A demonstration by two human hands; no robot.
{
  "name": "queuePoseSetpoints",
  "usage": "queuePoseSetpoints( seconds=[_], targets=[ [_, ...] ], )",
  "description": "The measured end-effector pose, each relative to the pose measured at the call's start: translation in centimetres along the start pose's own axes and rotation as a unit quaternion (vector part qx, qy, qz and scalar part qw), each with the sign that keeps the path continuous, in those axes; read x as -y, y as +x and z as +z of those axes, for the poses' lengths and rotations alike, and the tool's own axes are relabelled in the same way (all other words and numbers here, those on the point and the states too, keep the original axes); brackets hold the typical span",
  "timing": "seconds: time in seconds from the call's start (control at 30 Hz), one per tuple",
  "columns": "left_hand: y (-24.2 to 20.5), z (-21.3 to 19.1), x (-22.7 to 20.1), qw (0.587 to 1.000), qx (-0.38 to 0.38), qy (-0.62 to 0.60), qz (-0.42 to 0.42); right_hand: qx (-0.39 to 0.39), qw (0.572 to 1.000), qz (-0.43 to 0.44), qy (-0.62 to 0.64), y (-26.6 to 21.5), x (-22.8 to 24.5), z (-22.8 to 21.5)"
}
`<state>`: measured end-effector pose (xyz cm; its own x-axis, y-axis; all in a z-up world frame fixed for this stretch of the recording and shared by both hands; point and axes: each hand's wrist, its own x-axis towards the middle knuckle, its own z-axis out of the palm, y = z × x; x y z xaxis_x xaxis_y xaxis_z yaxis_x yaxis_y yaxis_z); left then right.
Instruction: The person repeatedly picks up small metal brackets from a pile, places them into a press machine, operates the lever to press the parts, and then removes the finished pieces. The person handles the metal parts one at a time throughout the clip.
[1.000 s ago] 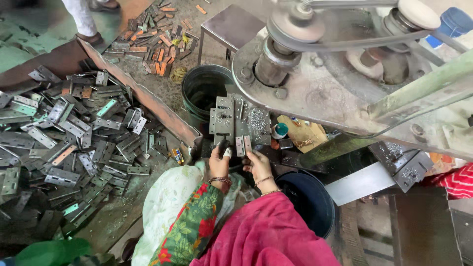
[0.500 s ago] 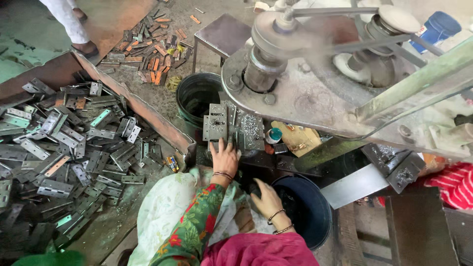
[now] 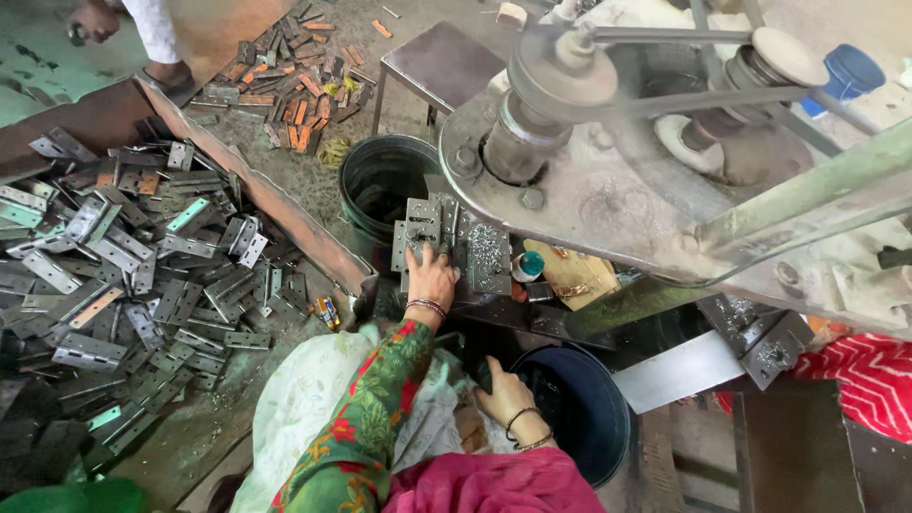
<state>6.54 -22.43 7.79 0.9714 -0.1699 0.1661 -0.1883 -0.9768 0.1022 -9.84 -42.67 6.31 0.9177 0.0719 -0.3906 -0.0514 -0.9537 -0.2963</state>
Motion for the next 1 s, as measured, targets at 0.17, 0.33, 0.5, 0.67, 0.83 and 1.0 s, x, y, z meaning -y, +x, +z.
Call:
queuePoseSetpoints(
  seconds=[0.17,0.33,0.5,0.67,0.83,1.0],
  targets=[
    [0.2,-0.1,0.7,0.999,-0.034,-0.025,0.005,-0.090,0.993,-0.009,0.071,1.3,-2.5,6.4],
    [-0.8,-0.1,-0.2,0.999,-0.034,-0.006,0.013,-0.056,0.996,0.014,0.065,0.3,-2.9,6.8],
    [-0.9,-0.7,0.5,1.000,0.006,0.014,0.027,-0.005,1.000,0.007,0.028,0.5,-1.0,0.9],
    [-0.8,-0.3,0.6,1.000,-0.004,-0.002,0.031,-0.028,0.999,-0.007,0.023,0.6,-1.5,2.2],
    [-0.6,0.1,0.8,0.999,-0.040,0.002,0.030,-0.086,0.989,-0.041,0.113,2.2,-3.1,8.4],
    [-1.7,0.0,0.2,0.998,-0.049,0.025,0.029,-0.066,0.988,-0.026,0.134,1.1,-4.1,9.4]
  ],
)
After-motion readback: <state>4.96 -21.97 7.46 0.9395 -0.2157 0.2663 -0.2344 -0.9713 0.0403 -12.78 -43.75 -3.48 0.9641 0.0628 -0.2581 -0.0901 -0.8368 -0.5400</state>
